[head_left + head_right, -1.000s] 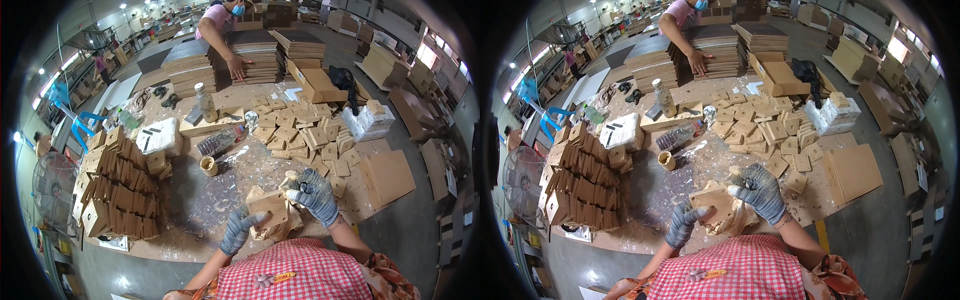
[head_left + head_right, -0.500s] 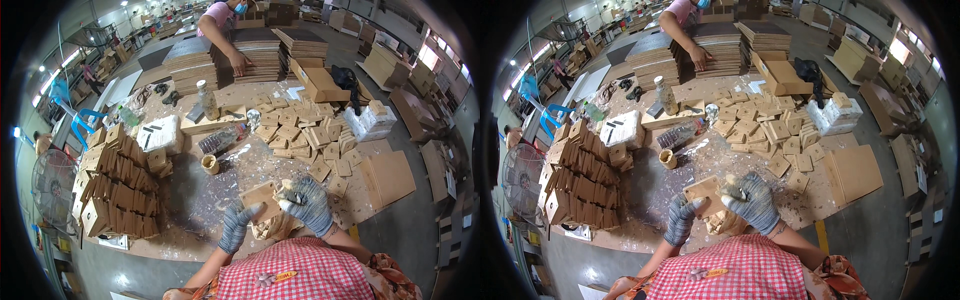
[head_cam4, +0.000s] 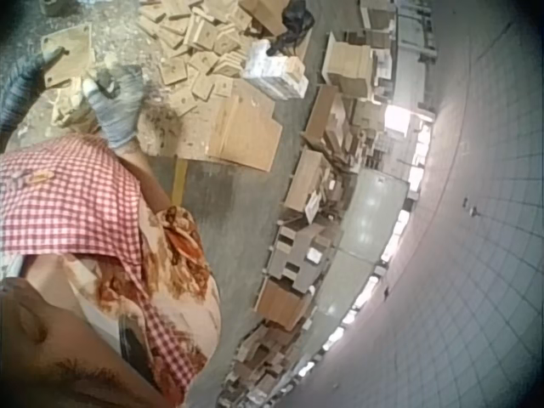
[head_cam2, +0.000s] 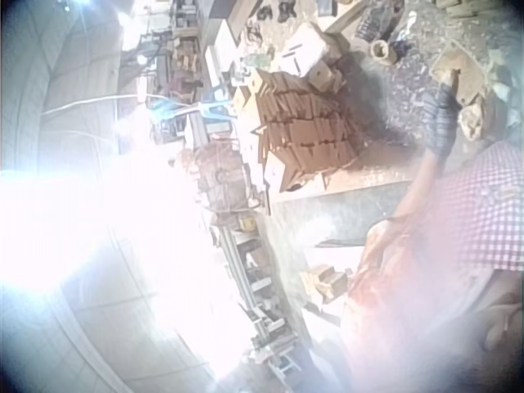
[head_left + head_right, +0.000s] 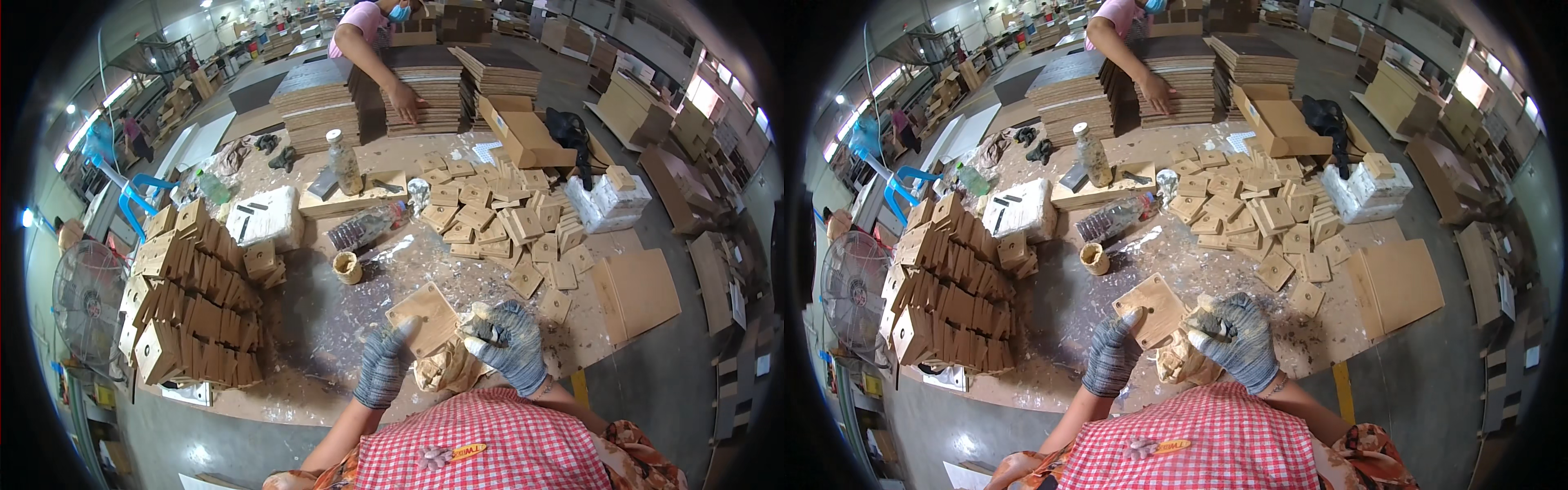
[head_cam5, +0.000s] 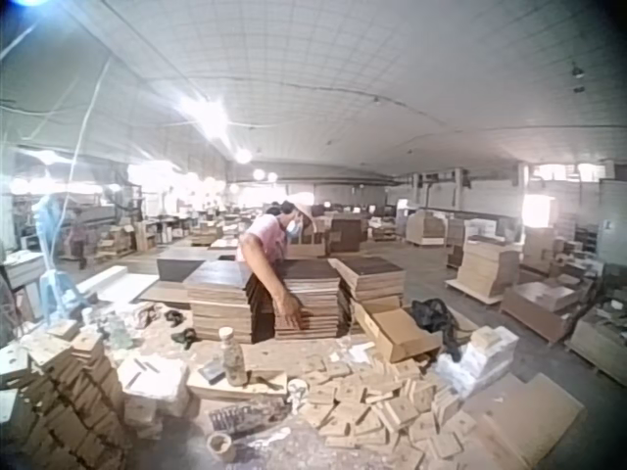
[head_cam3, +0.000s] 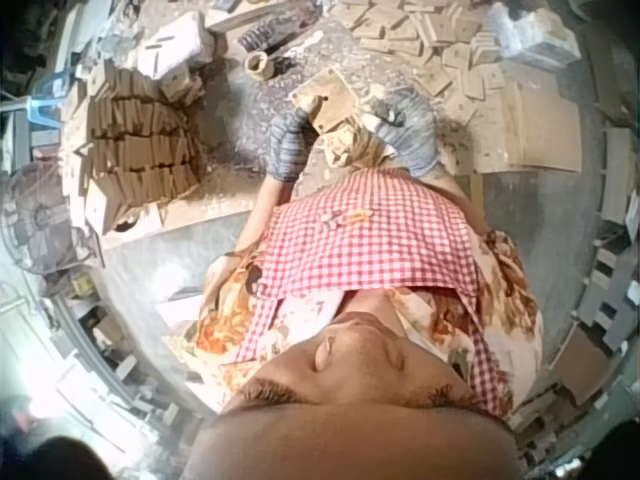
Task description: The person applies glue from a small container to the surface of a square wooden block and then attaches a small wooden triangular piece to it by hand.
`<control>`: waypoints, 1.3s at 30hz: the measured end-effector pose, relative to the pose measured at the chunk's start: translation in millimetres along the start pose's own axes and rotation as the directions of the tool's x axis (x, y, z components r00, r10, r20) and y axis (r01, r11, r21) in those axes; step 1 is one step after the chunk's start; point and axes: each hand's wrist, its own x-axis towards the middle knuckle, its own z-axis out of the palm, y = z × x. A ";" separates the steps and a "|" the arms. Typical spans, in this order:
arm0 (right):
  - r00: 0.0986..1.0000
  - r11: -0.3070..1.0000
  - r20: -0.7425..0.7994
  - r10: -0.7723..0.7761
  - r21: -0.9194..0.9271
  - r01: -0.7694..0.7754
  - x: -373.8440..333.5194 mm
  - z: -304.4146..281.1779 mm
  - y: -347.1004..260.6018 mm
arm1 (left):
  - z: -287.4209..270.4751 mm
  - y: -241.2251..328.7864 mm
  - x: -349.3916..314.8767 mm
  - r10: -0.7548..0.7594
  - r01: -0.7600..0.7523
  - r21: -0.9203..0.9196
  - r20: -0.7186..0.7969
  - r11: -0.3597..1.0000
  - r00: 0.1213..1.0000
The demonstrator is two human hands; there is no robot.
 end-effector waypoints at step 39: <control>0.989 0.990 -0.132 -0.068 0.118 0.084 23.1 -12.4 22.3 | 24.1 4.6 0.7 -0.120 0.158 -0.233 0.168 0.959 0.978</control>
